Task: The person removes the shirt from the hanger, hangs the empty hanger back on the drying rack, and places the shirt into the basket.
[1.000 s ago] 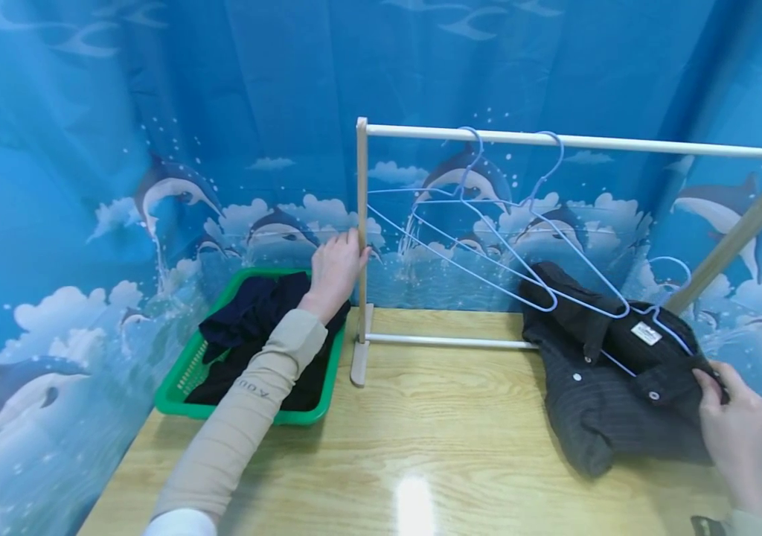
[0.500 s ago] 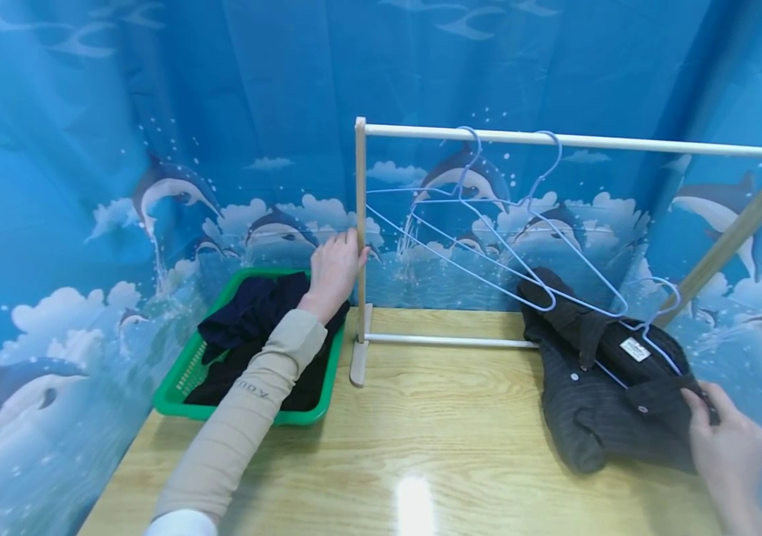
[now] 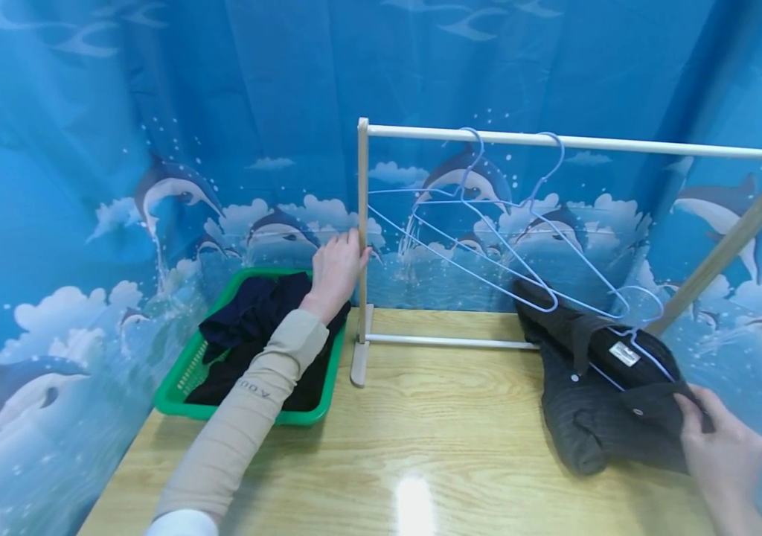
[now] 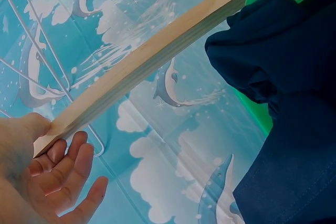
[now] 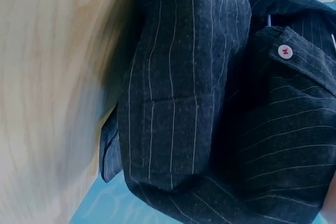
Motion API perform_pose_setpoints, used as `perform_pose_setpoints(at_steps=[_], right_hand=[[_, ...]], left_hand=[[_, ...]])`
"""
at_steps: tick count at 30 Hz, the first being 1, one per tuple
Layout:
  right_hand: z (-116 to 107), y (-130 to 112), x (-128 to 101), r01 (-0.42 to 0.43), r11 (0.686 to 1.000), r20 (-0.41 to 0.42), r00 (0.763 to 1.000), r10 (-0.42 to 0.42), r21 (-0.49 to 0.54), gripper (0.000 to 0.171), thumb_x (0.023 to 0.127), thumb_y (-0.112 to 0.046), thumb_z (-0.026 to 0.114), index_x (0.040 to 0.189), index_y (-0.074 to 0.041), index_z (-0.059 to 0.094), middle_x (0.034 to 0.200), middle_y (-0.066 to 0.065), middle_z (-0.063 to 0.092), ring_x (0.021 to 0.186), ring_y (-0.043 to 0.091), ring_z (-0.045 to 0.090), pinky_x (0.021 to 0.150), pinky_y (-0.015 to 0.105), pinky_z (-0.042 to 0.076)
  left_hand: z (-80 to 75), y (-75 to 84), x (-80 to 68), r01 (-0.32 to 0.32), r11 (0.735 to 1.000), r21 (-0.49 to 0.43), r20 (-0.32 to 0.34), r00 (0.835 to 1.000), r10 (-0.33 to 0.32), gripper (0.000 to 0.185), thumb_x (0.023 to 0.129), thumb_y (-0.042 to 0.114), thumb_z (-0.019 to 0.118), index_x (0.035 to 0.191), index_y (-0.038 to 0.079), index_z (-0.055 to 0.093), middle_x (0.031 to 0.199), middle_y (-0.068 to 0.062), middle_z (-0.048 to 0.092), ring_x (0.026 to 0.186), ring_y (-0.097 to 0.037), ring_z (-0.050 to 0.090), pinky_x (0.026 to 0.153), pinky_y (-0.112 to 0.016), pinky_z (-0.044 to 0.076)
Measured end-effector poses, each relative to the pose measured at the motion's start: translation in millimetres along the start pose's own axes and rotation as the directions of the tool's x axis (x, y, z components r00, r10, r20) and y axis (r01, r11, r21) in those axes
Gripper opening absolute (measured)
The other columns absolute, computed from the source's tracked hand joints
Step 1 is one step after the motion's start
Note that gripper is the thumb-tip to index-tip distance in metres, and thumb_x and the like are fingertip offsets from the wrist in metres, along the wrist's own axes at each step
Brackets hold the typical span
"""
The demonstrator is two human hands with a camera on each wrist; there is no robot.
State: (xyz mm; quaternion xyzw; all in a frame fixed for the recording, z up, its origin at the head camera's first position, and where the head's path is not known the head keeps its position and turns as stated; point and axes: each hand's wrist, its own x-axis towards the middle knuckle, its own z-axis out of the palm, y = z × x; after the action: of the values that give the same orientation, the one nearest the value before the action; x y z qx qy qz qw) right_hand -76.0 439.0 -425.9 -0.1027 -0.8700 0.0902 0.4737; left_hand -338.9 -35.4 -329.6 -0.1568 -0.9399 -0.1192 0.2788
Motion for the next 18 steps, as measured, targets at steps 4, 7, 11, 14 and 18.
perform_pose_setpoints(at_steps=[4, 7, 11, 14, 18], right_hand=[[1, -4, -1, 0.064, 0.997, -0.025, 0.998, -0.063, 0.034, 0.016, 0.085, 0.002, 0.074, 0.1, 0.006, 0.071, 0.083, 0.03, 0.07, 0.058, 0.051, 0.062, 0.043, 0.026, 0.027], [1, -7, -1, 0.112, 0.992, -0.041, 0.993, -0.11, 0.055, 0.016, 0.086, 0.0, 0.072, 0.1, 0.007, 0.071, 0.085, 0.03, 0.071, 0.06, 0.05, 0.063, 0.043, 0.027, 0.03], [2, -12, 0, 0.143, 0.986, -0.049, 0.989, -0.14, 0.083, 0.017, 0.091, -0.007, 0.068, 0.1, 0.007, 0.072, 0.087, 0.029, 0.071, 0.063, 0.048, 0.063, 0.042, 0.024, 0.032], [2, -16, 2, 0.158, 0.981, -0.067, 0.986, -0.151, 0.11, 0.027, 0.096, -0.019, 0.063, 0.098, 0.006, 0.074, 0.085, 0.028, 0.072, 0.055, 0.017, 0.063, 0.041, 0.021, 0.031], [6, -20, 5, 0.187, 0.97, -0.109, 0.979, -0.171, 0.154, 0.049, 0.102, -0.04, 0.054, 0.094, 0.004, 0.075, 0.083, 0.026, 0.072, 0.082, -0.032, 0.034, 0.04, 0.021, 0.03]], left_hand=[[0.1, -0.2, 0.1, -0.002, 1.0, 0.003, -0.003, 1.0, 0.002, 0.031, 0.106, 0.037, 0.053, 0.112, 0.007, 0.057, 0.091, -0.007, 0.065, 0.078, -0.024, 0.063, 0.062, -0.035, 0.054], [0.5, 0.0, 0.2, -0.003, 1.0, 0.005, -0.002, 1.0, 0.003, 0.031, 0.106, 0.037, 0.053, 0.112, 0.007, 0.057, 0.091, -0.007, 0.065, 0.078, -0.024, 0.063, 0.062, -0.035, 0.054], [0.0, -0.2, -0.1, -0.007, 1.0, 0.013, -0.004, 1.0, 0.007, 0.031, 0.106, 0.037, 0.053, 0.112, 0.007, 0.057, 0.091, -0.007, 0.065, 0.078, -0.024, 0.063, 0.061, -0.035, 0.055], [-1.0, -0.3, -0.5, -0.013, 1.0, 0.015, -0.005, 1.0, 0.013, 0.032, 0.106, 0.037, 0.052, 0.112, 0.006, 0.058, 0.091, -0.008, 0.065, 0.077, -0.024, 0.063, 0.061, -0.034, 0.054], [-0.9, -0.1, -0.6, -0.014, 1.0, 0.009, 0.001, 1.0, 0.014, 0.032, 0.106, 0.038, 0.052, 0.112, 0.006, 0.057, 0.09, -0.008, 0.064, 0.077, -0.024, 0.063, 0.061, -0.034, 0.054]])
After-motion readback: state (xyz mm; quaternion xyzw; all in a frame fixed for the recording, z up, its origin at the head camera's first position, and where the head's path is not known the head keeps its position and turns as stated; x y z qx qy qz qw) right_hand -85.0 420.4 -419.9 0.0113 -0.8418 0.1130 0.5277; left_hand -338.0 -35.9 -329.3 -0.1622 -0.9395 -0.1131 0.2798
